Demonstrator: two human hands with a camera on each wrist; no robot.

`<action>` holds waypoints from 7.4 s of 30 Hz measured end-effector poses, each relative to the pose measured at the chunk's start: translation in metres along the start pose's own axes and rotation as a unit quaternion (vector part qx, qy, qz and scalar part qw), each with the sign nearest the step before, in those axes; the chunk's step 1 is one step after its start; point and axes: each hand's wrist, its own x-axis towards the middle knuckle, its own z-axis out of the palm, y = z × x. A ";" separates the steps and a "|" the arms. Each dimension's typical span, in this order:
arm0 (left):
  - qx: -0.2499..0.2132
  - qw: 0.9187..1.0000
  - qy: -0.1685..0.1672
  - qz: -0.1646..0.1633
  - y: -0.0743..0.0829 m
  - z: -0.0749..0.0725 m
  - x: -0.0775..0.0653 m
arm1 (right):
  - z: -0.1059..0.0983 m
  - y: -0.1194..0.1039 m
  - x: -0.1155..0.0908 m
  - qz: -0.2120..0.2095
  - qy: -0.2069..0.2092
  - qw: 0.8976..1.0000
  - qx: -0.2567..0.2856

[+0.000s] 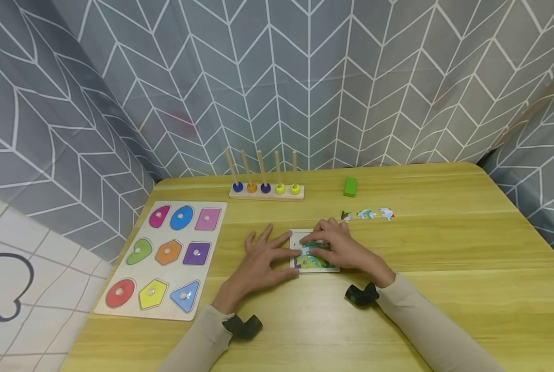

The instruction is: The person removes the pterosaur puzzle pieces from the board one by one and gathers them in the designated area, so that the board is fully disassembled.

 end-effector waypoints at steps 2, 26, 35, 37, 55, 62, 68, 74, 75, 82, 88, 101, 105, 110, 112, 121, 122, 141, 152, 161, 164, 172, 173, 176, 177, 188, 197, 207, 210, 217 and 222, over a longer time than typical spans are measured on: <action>-0.001 1.000 0.005 -0.003 0.000 0.000 0.000 | 0.000 0.000 0.000 0.004 -0.002 1.000 0.003; 0.068 0.990 0.030 -0.116 0.007 0.008 0.004 | 0.002 -0.003 0.000 0.027 -0.009 0.999 0.023; 0.072 0.990 0.026 -0.120 0.007 0.008 0.004 | 0.004 -0.001 0.000 0.031 -0.001 0.999 0.034; 0.072 0.990 0.026 -0.120 0.007 0.008 0.004 | 0.004 -0.001 0.000 0.031 0.002 0.999 0.038; 0.071 0.990 0.028 -0.116 0.006 0.009 0.004 | 0.008 -0.007 0.002 0.030 0.031 0.991 0.128; 0.070 0.990 0.028 -0.118 0.007 0.009 0.003 | 0.008 -0.004 0.002 0.049 0.036 0.985 0.161; 0.065 0.990 0.025 -0.122 0.007 0.009 0.003 | -0.006 0.003 0.000 0.087 0.028 0.979 0.183; 0.060 0.990 0.023 -0.127 0.006 0.010 0.002 | -0.026 0.019 -0.007 0.117 0.035 0.976 0.183; 0.059 0.990 0.023 -0.127 0.006 0.010 0.002 | -0.029 0.023 -0.008 0.121 0.037 0.975 0.180; 0.057 0.990 0.024 -0.127 0.007 0.011 0.002 | -0.048 0.045 -0.021 0.142 0.037 0.975 0.166; 0.057 0.990 0.024 -0.126 0.006 0.011 0.002 | -0.059 0.055 -0.028 0.168 0.035 0.975 0.141; 0.064 0.990 0.026 -0.125 0.004 0.011 0.001 | -0.068 0.060 -0.034 0.172 0.009 0.979 0.110; 0.065 0.990 0.028 -0.124 0.003 0.012 0.001 | -0.069 0.062 -0.034 0.169 0.016 0.982 0.081; 0.061 0.990 0.028 -0.124 0.003 0.012 0.001 | -0.069 0.063 -0.036 0.168 0.021 0.984 0.061; 0.061 0.990 0.027 -0.125 0.003 0.012 0.001 | -0.068 0.063 -0.037 0.163 0.024 0.985 0.045; 0.063 0.990 0.026 -0.123 0.004 0.011 0.001 | -0.067 0.060 -0.037 0.136 0.025 0.990 -0.012; 0.063 0.990 0.026 -0.123 0.004 0.011 0.001 | -0.067 0.060 -0.037 0.136 0.025 0.990 -0.011; 0.071 0.990 0.026 -0.121 0.002 0.013 0.001 | -0.029 0.014 -0.012 0.038 -0.024 0.999 0.002; 0.075 0.990 0.028 -0.120 0.002 0.014 0.000 | -0.010 0.005 -0.013 0.006 -0.033 0.999 -0.021; 0.072 0.990 0.033 -0.117 0.002 0.013 -0.001 | -0.011 0.002 -0.012 0.013 -0.039 0.999 0.003; 0.070 0.990 0.035 -0.116 0.002 0.013 -0.001 | -0.011 0.001 -0.012 0.015 -0.040 0.999 0.019; 0.063 0.991 0.035 -0.117 0.002 0.013 -0.001 | -0.010 0.001 -0.011 0.022 -0.037 0.998 0.034; 0.062 0.991 0.035 -0.118 0.002 0.013 -0.001 | -0.010 0.001 -0.011 0.023 -0.037 0.998 0.035; 0.060 0.991 0.034 -0.119 0.003 0.013 -0.001 | -0.010 0.001 -0.010 0.023 -0.038 0.998 0.035; 0.060 0.991 0.035 -0.119 0.003 0.013 -0.001 | -0.010 0.002 -0.010 0.023 -0.037 0.998 0.035; 0.063 0.991 0.037 -0.115 0.002 0.013 -0.001 | -0.009 0.001 -0.010 0.014 -0.032 0.999 0.036; 0.062 0.991 0.038 -0.116 0.002 0.012 -0.001 | -0.007 0.000 -0.010 0.008 -0.016 0.999 0.027; 0.060 0.991 0.041 -0.115 0.002 0.013 -0.001 | -0.008 0.001 -0.010 0.022 -0.031 0.997 0.063; 0.061 0.991 0.037 -0.116 0.002 0.013 -0.001 | -0.009 0.001 -0.011 0.020 -0.028 0.996 0.084; 0.064 0.990 0.034 -0.118 0.002 0.013 -0.001 | -0.007 0.000 -0.007 0.030 -0.007 0.990 0.141; 0.064 0.990 0.033 -0.121 0.002 0.013 -0.001 | -0.009 0.005 -0.008 0.055 0.000 0.983 0.175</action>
